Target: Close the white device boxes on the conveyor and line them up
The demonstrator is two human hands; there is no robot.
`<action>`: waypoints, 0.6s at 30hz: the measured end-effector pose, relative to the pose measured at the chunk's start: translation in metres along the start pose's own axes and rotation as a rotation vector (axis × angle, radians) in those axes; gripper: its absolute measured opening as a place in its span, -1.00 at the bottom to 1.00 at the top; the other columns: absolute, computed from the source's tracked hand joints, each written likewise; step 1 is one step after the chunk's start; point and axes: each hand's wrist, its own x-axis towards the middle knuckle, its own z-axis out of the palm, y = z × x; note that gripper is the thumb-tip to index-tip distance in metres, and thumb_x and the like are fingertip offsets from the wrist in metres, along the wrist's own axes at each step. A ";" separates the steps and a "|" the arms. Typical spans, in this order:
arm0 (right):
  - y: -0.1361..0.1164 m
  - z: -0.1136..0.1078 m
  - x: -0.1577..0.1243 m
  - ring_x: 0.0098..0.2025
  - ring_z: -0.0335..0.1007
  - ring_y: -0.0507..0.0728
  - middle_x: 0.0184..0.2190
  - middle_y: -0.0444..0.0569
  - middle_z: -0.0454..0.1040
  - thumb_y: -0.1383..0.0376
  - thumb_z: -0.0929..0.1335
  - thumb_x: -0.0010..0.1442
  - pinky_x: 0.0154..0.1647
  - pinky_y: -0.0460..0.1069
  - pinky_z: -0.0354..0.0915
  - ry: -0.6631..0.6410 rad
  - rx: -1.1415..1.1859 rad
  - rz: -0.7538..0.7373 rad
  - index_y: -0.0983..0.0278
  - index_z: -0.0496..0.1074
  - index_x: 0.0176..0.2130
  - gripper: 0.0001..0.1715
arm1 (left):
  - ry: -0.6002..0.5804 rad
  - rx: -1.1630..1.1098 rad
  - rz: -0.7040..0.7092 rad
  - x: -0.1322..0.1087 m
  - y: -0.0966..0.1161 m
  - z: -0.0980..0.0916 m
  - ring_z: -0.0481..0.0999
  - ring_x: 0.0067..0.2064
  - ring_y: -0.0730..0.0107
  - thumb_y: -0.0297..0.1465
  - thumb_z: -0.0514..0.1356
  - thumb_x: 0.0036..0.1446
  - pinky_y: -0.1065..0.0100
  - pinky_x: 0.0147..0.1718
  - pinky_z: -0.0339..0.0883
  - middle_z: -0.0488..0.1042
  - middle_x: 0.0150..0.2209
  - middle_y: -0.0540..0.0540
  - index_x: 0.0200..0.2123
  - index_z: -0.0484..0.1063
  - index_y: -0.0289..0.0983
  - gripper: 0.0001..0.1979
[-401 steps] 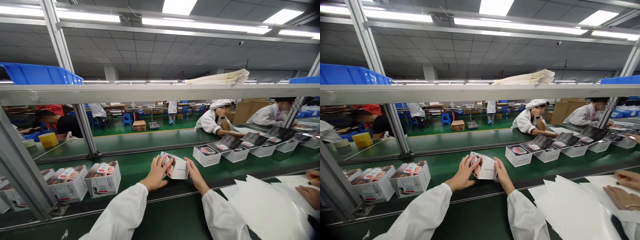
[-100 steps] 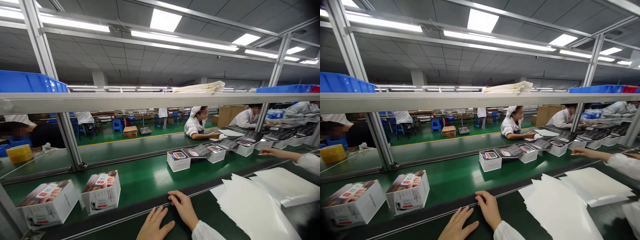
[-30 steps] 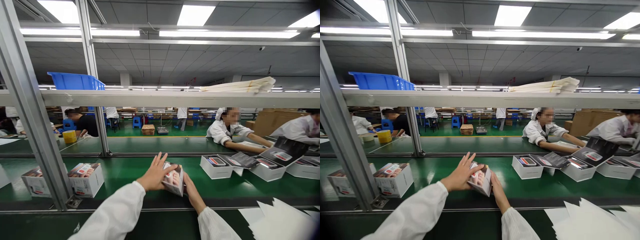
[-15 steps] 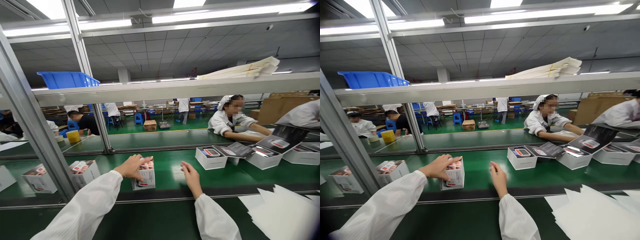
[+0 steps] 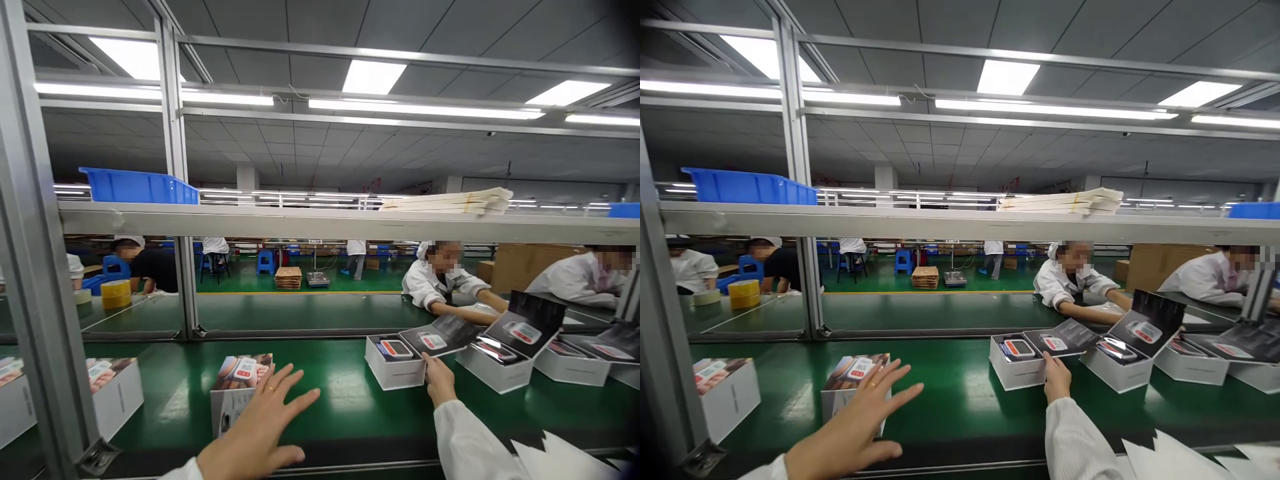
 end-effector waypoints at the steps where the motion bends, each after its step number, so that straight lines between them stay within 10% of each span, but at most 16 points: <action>1: -0.001 0.000 -0.007 -0.51 0.37 0.22 -0.67 -0.03 0.38 -0.20 0.40 -0.19 -0.51 0.06 0.29 -0.019 -0.021 -0.004 0.34 0.50 -0.44 -0.35 | -0.010 -0.035 0.015 0.001 0.006 0.005 -0.08 0.39 -0.20 -0.16 0.40 0.01 -0.36 0.25 -0.21 0.02 0.39 -0.04 0.33 0.00 0.25 -0.10; 5: -0.006 -0.009 -0.051 -0.34 0.43 0.23 -0.45 0.05 0.54 -0.20 0.33 -0.07 -0.34 0.03 0.33 -0.161 -0.174 -0.089 0.35 0.55 -0.29 -0.31 | 0.020 -0.086 0.069 0.013 0.019 0.025 -0.07 0.39 -0.13 -0.28 0.33 0.11 -0.26 0.28 -0.16 -0.01 0.39 -0.07 0.34 0.03 0.16 -0.20; 12: -0.018 -0.022 -0.136 0.15 0.33 0.30 0.13 0.02 0.44 -0.08 0.20 0.16 0.13 0.12 0.25 -0.518 -0.290 -0.243 0.17 0.40 0.18 -0.28 | 0.413 -0.027 0.127 0.084 0.036 0.052 -0.40 0.42 -0.08 -0.52 0.13 0.16 -0.14 0.31 -0.16 -0.43 0.44 -0.15 0.39 -0.11 -0.11 -0.22; 15: -0.022 -0.019 -0.154 0.22 0.27 0.27 0.18 -0.04 0.39 -0.07 0.22 0.16 0.24 0.12 0.17 -0.687 -0.288 -0.261 0.11 0.45 0.13 -0.35 | 0.277 -0.100 0.090 0.114 0.026 0.069 -0.38 0.42 -0.03 -0.59 0.09 0.09 -0.16 0.33 -0.33 -0.28 0.44 -0.14 0.40 -0.13 -0.15 -0.17; 18: -0.024 -0.013 -0.164 0.24 0.26 0.27 0.21 -0.04 0.35 -0.09 0.25 0.16 0.24 0.13 0.18 -0.768 -0.271 -0.204 0.09 0.42 0.16 -0.34 | 0.107 -0.230 -0.019 0.119 0.008 0.102 0.01 0.38 -0.06 -0.60 0.10 0.01 -0.11 0.30 -0.08 0.09 0.35 -0.29 0.42 -0.24 -0.27 -0.07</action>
